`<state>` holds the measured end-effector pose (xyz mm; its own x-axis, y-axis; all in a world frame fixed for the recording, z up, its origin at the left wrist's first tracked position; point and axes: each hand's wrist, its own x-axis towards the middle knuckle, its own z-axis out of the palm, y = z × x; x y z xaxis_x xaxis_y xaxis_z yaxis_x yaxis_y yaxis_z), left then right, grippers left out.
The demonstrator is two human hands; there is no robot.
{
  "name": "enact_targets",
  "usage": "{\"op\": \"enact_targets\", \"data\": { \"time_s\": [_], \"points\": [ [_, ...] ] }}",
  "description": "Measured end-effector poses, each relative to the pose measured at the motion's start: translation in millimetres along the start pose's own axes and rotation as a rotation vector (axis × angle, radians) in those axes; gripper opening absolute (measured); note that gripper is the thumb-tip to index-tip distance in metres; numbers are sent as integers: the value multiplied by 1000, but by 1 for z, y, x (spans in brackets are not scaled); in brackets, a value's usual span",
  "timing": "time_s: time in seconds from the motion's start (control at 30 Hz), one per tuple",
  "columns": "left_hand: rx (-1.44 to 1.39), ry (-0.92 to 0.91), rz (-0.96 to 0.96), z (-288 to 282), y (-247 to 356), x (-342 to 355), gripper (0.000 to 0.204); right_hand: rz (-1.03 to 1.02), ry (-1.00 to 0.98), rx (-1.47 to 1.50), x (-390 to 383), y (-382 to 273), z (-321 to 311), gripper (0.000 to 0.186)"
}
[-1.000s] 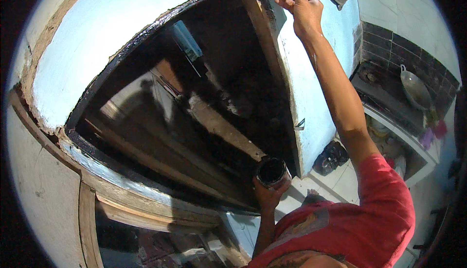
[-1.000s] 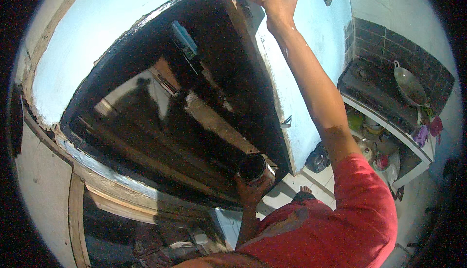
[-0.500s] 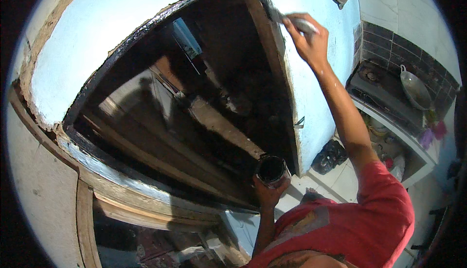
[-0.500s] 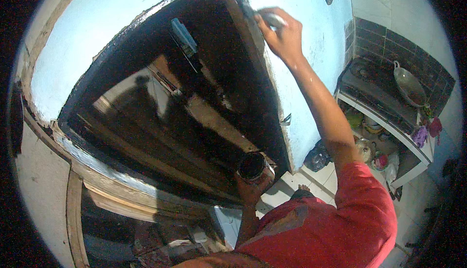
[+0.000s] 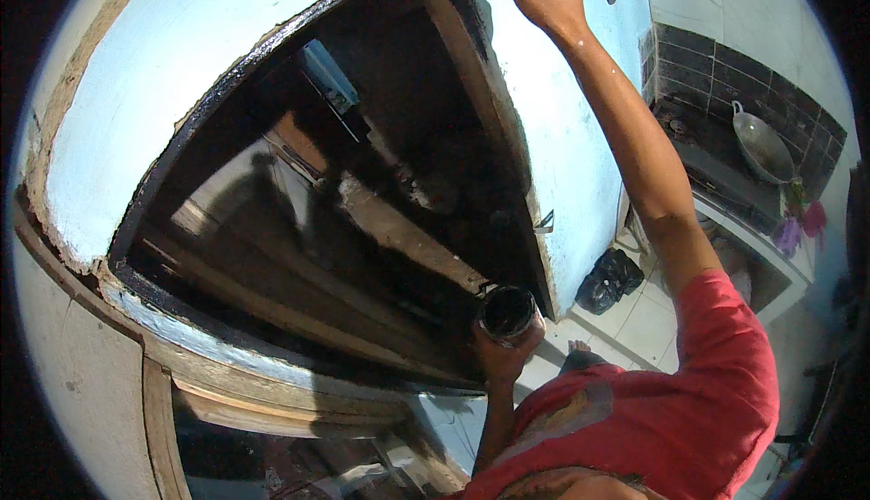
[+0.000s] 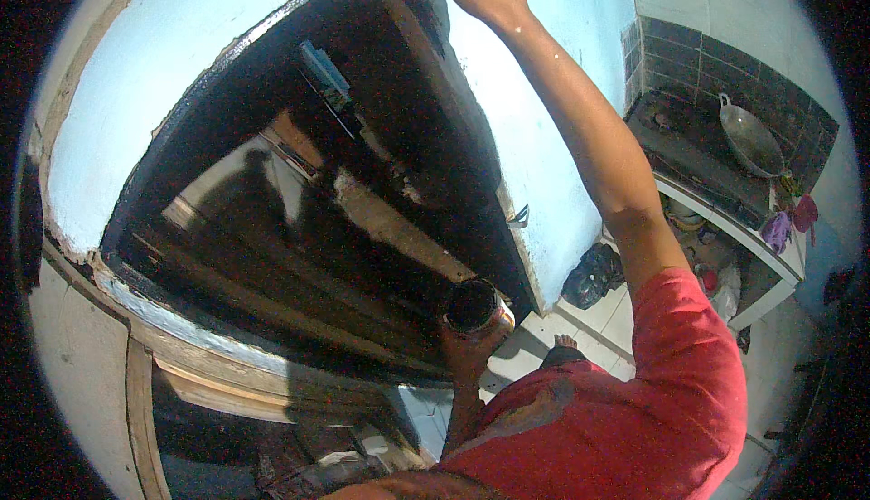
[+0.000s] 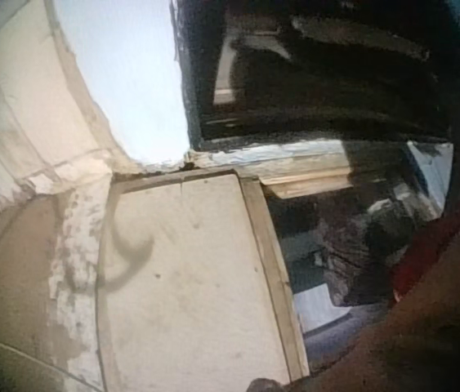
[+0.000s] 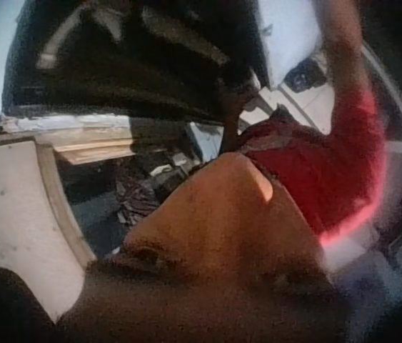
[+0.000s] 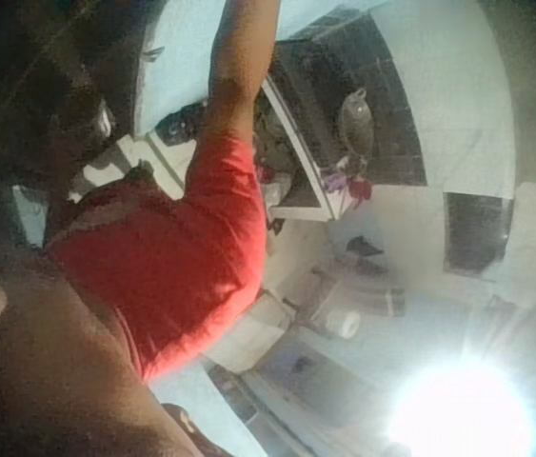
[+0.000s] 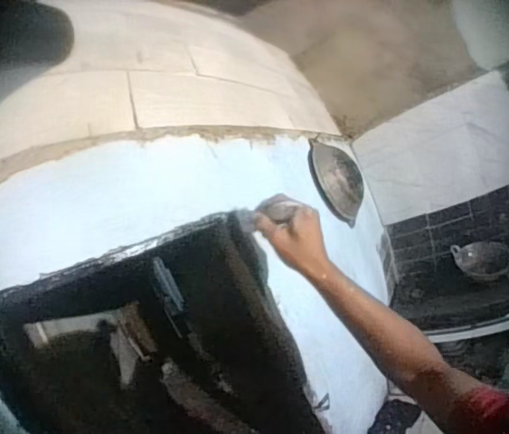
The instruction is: The person paints a wooden door frame and adjacent wall trim black using a paintbrush and a small paint can. They repeatedly dip the brush into the can and apply paint to the upper and lower sections of the frame, working methodically along the edges.
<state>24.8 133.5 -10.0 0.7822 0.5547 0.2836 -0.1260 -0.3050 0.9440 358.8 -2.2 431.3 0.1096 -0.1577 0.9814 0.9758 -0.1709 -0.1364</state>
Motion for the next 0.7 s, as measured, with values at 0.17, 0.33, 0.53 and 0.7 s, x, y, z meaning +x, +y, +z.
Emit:
{"op": "enact_targets", "data": {
  "time_s": [0.17,0.33,0.53,0.7],
  "points": [
    [25,39,-2,0,-7,-8,109,57,-5,-99,-61,-12,-2,27],
    [-130,18,53,-4,-35,-5,104,475,-224,-83,-125,-39,-29,26],
    [54,56,-20,-7,-13,-6,112,-27,44,15,-57,-32,1,24],
    [45,61,-42,-1,12,-12,110,65,-82,-204,-84,-36,-3,19]
  ]
}}
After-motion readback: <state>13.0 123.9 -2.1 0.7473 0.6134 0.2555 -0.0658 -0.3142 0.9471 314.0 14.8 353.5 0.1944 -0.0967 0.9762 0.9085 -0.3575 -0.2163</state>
